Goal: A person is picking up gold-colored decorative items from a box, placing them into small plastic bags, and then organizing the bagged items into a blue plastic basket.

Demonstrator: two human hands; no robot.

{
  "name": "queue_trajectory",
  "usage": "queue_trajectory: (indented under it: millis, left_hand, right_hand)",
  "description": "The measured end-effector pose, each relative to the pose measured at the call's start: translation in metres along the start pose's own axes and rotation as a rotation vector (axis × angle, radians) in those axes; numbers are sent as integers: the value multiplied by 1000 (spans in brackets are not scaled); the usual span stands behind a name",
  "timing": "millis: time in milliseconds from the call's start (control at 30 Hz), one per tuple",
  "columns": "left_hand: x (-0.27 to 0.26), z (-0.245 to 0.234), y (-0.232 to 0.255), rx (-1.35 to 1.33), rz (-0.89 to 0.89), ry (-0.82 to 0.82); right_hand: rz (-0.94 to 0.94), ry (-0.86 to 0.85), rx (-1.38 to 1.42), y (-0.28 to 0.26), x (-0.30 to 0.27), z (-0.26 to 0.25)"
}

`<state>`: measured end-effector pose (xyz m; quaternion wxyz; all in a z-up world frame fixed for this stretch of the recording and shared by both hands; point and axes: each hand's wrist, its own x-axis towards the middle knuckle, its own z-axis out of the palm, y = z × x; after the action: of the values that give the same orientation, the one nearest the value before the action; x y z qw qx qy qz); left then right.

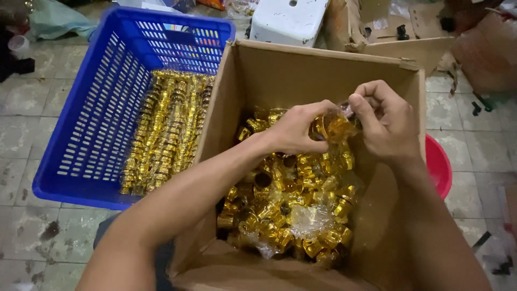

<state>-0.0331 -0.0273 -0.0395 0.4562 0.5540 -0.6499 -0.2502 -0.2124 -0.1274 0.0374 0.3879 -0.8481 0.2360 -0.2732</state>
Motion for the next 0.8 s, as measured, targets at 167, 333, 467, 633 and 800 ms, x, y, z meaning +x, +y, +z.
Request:
queue_trajectory:
  millis: [167,333,467,633,800]
  left_hand:
    - [0,-7,12,-121,-78,-60]
    - [0,-20,26,-161,-167,-135]
    - [0,-28,39,-239,-264,-222]
    - [-3,-34,27,-256,-233,-387]
    - [-5,-36,24,-310,-237,-417]
  right_hand:
    - [14,-28,-31,-11,3,-4]
    - [-124,11,-166,-14,-3,-5]
    - [-224,60,-244,-18,-4,-3]
    - [-253,159,-313,-5,-5,-8]
    - [-140,162,-71,-3,0,-10]
